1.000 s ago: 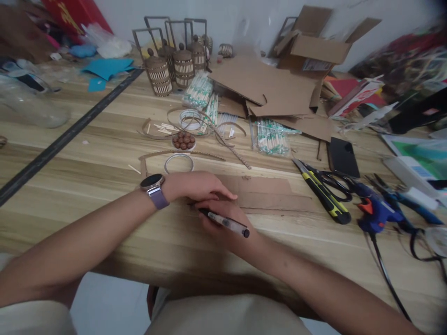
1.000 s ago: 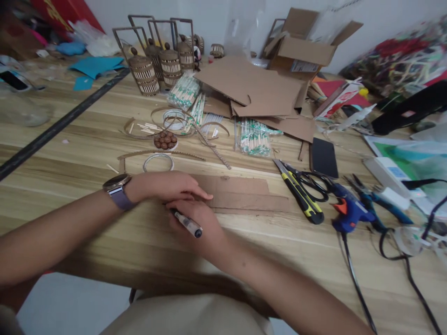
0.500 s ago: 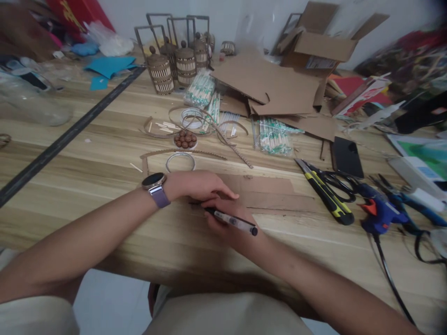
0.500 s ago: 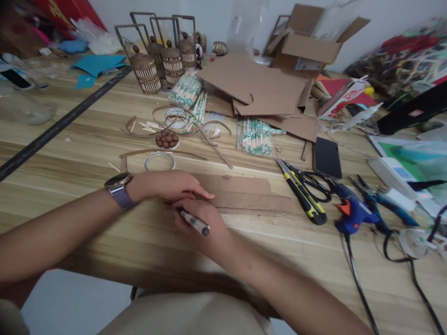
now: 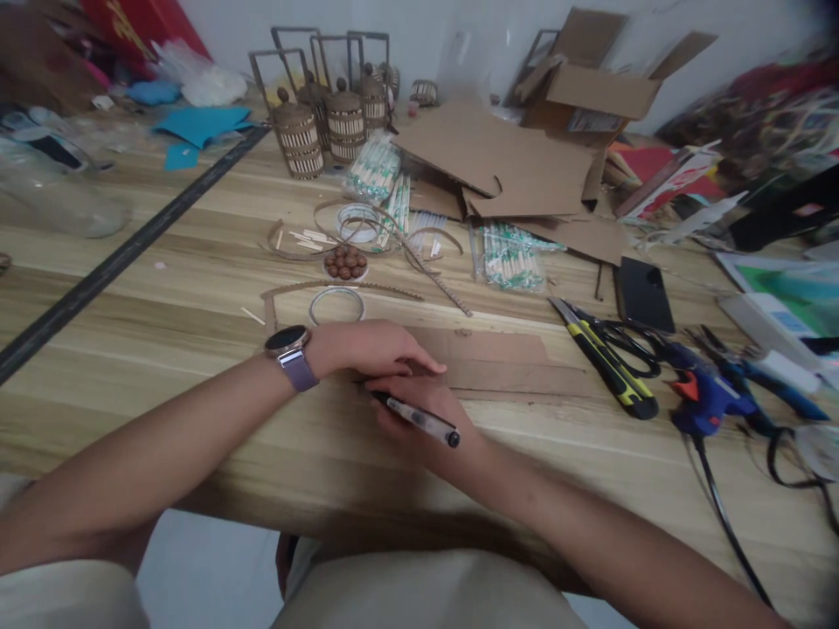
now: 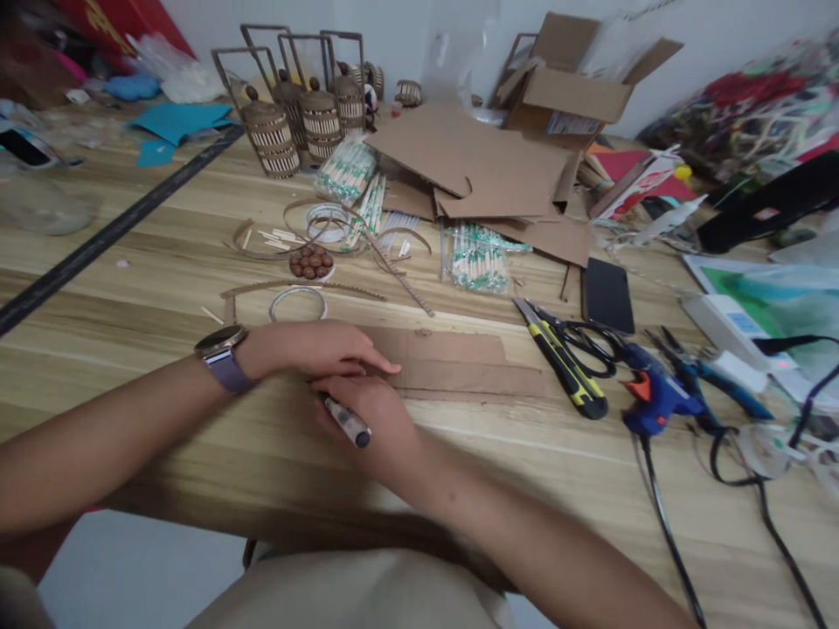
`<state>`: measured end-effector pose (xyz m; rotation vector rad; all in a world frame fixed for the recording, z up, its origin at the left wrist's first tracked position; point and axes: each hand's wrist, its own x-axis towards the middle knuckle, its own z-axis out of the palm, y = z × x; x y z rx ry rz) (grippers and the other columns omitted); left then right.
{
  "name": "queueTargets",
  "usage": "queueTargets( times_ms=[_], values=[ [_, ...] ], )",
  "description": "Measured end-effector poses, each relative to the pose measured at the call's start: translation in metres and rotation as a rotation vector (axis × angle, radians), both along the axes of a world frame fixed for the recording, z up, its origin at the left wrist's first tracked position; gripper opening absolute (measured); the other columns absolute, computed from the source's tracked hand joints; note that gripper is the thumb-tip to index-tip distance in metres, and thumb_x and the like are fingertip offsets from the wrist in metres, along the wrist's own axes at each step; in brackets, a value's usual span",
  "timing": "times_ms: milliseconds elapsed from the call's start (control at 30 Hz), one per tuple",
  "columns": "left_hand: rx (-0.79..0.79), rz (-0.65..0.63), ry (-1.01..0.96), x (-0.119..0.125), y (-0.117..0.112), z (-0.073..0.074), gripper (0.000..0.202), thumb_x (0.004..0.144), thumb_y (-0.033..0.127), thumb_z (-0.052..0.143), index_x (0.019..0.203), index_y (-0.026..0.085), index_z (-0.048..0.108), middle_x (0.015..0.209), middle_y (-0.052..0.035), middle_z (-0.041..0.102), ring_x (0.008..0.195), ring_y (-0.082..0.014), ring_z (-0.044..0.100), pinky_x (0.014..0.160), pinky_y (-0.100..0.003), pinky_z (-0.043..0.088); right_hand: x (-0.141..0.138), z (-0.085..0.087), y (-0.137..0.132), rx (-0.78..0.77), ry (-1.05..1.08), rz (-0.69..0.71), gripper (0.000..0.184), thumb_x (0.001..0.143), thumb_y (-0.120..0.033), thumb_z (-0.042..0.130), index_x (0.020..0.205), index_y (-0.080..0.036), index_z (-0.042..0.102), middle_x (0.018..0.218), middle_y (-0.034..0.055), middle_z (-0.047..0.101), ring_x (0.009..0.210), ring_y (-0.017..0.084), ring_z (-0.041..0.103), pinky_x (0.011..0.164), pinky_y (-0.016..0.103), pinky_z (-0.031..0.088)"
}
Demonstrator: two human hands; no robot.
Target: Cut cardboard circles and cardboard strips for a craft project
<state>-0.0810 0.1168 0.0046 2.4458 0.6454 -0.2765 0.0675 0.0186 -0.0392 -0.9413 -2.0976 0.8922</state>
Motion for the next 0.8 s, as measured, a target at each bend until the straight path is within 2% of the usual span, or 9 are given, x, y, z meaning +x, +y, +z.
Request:
queueTargets(
  times_ms=[200, 367, 500, 633, 800],
  values=[
    [-0.012, -0.006, -0.008, 0.000, 0.000, 0.002, 0.051, 0.098, 0.013, 0.053, 0.144, 0.036, 0.058, 0.133, 0.0003, 0.072, 0.112, -0.0179, 0.070, 0.087, -0.019, 0.047, 0.010, 0.007, -0.002, -0.030, -0.015, -0.051, 0.025, 0.087, -0.014, 0.058, 0.105, -0.023, 0.074, 0.103, 0.0030, 0.080, 0.095, 0.018, 0.074, 0.084, 0.028, 0.057],
    [-0.008, -0.013, 0.005, 0.000, 0.000, 0.003, 0.055, 0.096, 0.010, 0.053, 0.145, 0.034, 0.058, 0.132, -0.0009, 0.072, 0.111, -0.0177, 0.070, 0.088, -0.020, 0.047, 0.005, 0.016, -0.002, -0.038, -0.095, 0.045, 0.025, 0.091, -0.016, 0.057, 0.109, -0.020, 0.074, 0.109, 0.0067, 0.079, 0.100, 0.020, 0.073, 0.090, 0.032, 0.055],
    [0.012, -0.022, 0.017, 0.000, 0.000, 0.004, 0.052, 0.098, 0.013, 0.052, 0.145, 0.035, 0.057, 0.134, 0.0002, 0.071, 0.110, -0.0170, 0.070, 0.087, -0.020, 0.046, 0.007, 0.015, -0.001, -0.036, -0.118, 0.020, 0.024, 0.089, -0.017, 0.059, 0.108, -0.022, 0.074, 0.109, 0.0057, 0.079, 0.099, 0.020, 0.074, 0.091, 0.033, 0.055],
    [-0.002, -0.025, -0.003, 0.000, -0.001, 0.003, 0.054, 0.096, 0.012, 0.053, 0.145, 0.034, 0.057, 0.134, 0.0007, 0.071, 0.114, -0.0156, 0.068, 0.092, -0.019, 0.045, 0.030, 0.013, -0.004, -0.075, -0.069, -0.077, 0.024, 0.087, -0.017, 0.061, 0.105, -0.025, 0.074, 0.099, 0.0019, 0.080, 0.092, 0.018, 0.075, 0.084, 0.029, 0.057],
    [0.012, -0.017, 0.017, -0.001, 0.000, 0.000, 0.057, 0.094, 0.012, 0.052, 0.146, 0.036, 0.056, 0.133, 0.0005, 0.071, 0.112, -0.0162, 0.068, 0.092, -0.020, 0.045, 0.073, 0.025, -0.011, -0.110, -0.058, -0.230, 0.018, 0.088, -0.023, 0.060, 0.098, -0.025, 0.075, 0.093, 0.0010, 0.080, 0.084, 0.017, 0.076, 0.079, 0.027, 0.060]
  ],
)
